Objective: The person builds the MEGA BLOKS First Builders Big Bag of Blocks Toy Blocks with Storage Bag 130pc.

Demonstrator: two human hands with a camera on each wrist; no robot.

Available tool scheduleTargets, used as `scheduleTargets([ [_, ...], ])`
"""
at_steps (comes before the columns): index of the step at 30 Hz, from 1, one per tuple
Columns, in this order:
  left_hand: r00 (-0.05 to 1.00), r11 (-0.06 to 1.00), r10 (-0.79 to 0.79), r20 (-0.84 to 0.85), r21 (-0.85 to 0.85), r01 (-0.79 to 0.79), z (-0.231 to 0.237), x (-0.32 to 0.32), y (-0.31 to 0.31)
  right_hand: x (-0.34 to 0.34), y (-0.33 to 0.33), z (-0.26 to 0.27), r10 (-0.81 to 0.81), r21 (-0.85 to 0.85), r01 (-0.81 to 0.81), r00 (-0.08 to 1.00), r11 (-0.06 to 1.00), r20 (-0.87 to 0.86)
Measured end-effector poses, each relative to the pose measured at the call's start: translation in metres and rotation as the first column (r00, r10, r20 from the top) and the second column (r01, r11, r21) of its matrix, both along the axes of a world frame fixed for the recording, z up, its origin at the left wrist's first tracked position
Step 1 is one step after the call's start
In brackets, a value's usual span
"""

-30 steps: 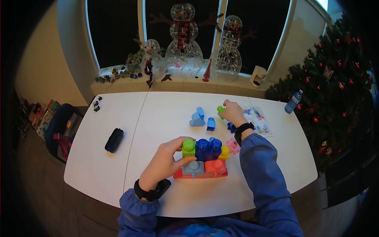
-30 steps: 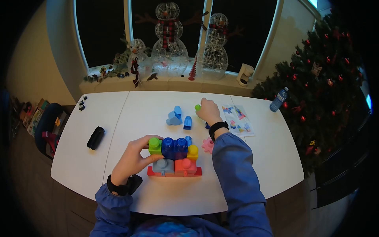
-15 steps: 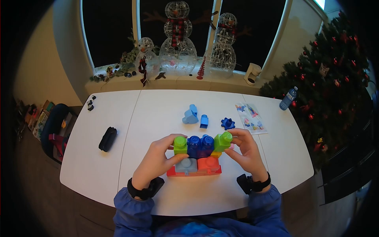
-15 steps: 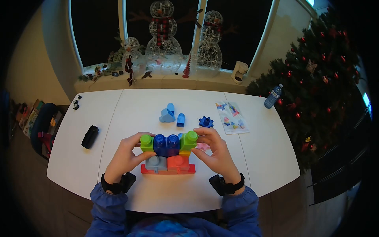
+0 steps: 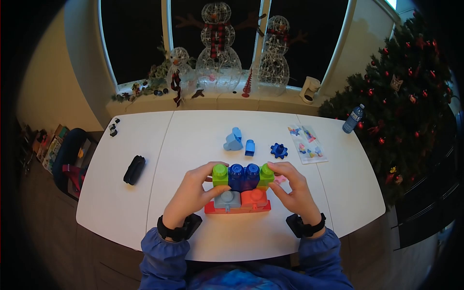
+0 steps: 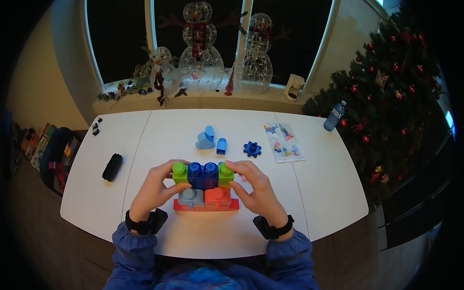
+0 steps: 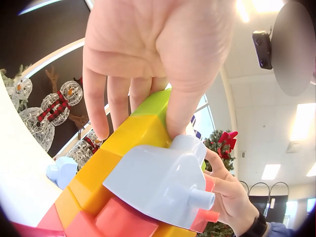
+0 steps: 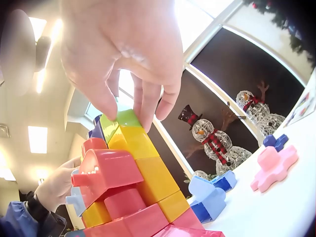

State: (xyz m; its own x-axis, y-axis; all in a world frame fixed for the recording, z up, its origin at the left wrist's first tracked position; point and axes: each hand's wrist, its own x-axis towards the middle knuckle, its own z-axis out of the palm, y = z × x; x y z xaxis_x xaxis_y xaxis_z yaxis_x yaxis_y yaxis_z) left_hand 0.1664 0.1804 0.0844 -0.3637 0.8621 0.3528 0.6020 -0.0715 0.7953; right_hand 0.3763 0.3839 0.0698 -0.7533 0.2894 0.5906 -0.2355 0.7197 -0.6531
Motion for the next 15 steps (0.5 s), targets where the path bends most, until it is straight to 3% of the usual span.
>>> scheduleTargets([
  [8, 1.0, 1.0, 0.006, 0.019, -0.029, -0.005, 0.0, 0.001, 0.0, 0.001, 0.0, -0.001, -0.002, -0.002, 0.002, 1.0, 1.0, 0.006],
  [15, 0.989, 0.998, 0.065, 0.133, -0.031, -0.062, -0.006, 0.019, -0.009, 0.003, 0.005, 0.005, 0.041, 0.006, -0.041, 0.998, 0.999, 0.043],
])
